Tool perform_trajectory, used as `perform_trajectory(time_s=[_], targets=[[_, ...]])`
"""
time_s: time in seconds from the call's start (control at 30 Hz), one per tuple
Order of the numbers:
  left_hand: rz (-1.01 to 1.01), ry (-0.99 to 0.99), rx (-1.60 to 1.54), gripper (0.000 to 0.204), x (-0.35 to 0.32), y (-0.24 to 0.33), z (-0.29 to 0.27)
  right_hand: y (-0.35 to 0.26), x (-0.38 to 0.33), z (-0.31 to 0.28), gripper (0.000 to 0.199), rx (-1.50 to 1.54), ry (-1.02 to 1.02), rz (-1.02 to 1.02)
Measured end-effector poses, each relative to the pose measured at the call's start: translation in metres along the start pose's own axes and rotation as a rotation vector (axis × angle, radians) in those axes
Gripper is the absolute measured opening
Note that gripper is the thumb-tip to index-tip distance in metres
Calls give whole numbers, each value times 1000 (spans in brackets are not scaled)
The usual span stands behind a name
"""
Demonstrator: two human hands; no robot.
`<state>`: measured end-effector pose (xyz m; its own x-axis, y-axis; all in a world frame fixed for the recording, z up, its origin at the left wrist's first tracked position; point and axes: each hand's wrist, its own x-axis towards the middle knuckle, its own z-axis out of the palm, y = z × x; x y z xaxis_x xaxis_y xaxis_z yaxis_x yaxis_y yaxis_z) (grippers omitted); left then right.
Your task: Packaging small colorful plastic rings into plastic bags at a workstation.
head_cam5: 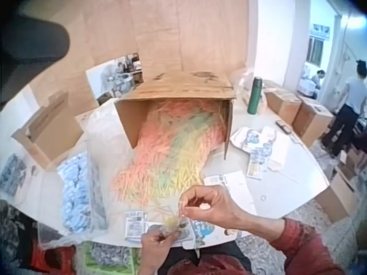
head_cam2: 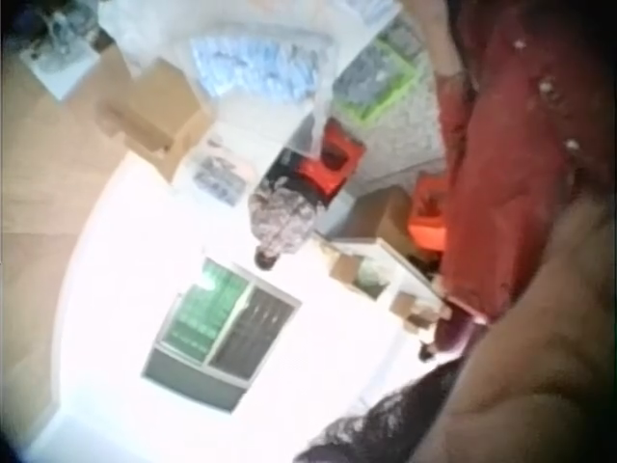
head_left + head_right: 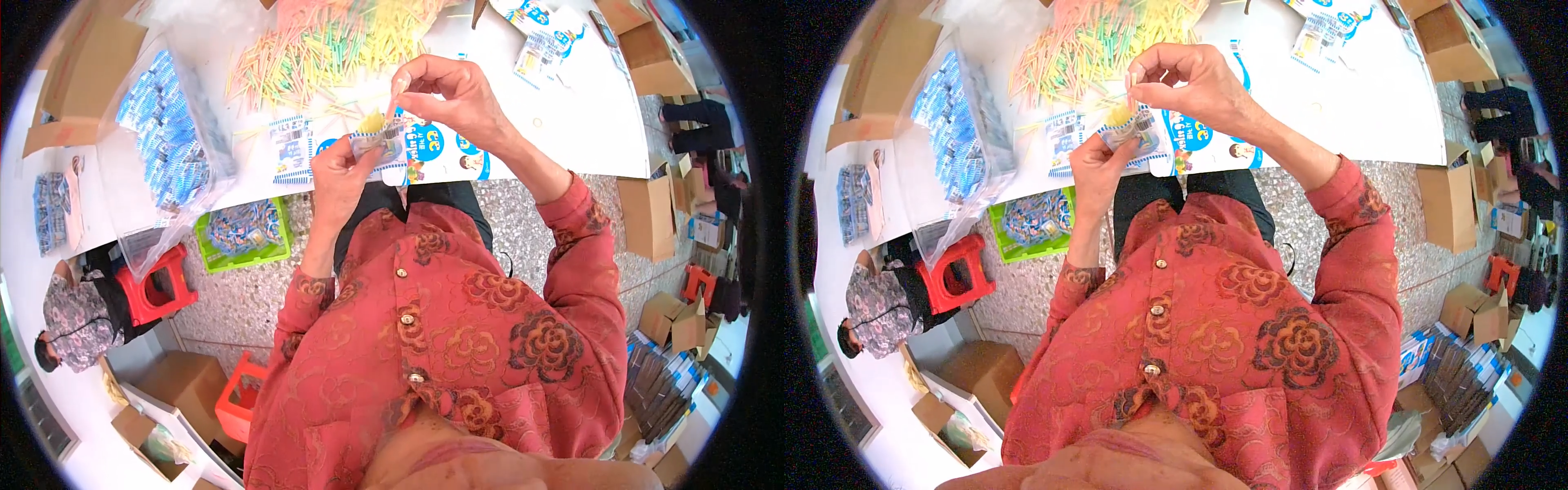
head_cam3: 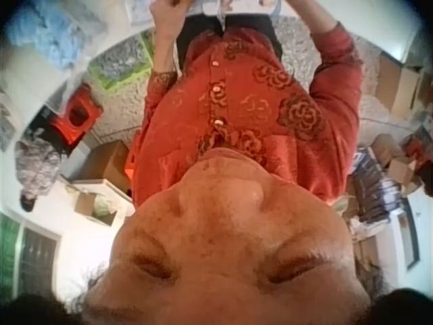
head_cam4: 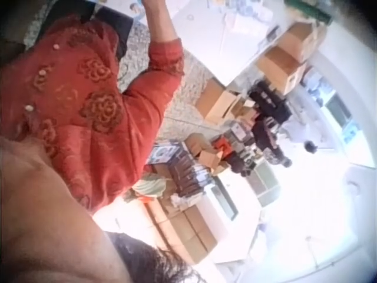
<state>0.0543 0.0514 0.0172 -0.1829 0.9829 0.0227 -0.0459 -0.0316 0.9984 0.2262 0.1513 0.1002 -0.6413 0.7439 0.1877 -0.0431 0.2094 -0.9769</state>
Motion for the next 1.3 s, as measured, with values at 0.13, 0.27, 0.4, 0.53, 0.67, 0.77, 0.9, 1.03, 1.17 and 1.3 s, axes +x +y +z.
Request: perform_trajectory(time_s=[0.13, 0.27, 0.4, 0.53, 0.67, 0.77, 0.9, 1.03, 1.17, 1.3], targets=[[-2, -2, 3, 13, -2, 2, 0, 5, -1, 9, 5, -79, -4, -91], [0, -19, 41, 12, -1, 0, -2, 6, 1, 12, 7, -175, -35, -82], [-5, -45, -37, 15, -1, 7, 1, 15, 3, 10, 13, -466, -64, -353], [-21, -59, -117, 16, -1, 6, -1, 9, 0, 15, 13, -421, -21, -319], [7, -36, -179, 15, 0, 16, 2, 14, -6, 8, 12, -156, -29, -1], [20, -13, -134, 12, 0, 14, -1, 23, -11, 9, 13, -248, -22, -3], [111, 89, 60, 13, 2, 24, -6, 23, -14, 5, 14, -244, 24, -49], [262, 150, 165, 14, 2, 32, -2, 20, -18, 6, 13, -209, 12, 22], [193, 135, 146, 14, 4, 31, 2, 24, -17, 1, 19, -185, 3, 65], [145, 90, 192, 11, 3, 27, 7, 44, -27, 9, 27, -133, -2, 6]])
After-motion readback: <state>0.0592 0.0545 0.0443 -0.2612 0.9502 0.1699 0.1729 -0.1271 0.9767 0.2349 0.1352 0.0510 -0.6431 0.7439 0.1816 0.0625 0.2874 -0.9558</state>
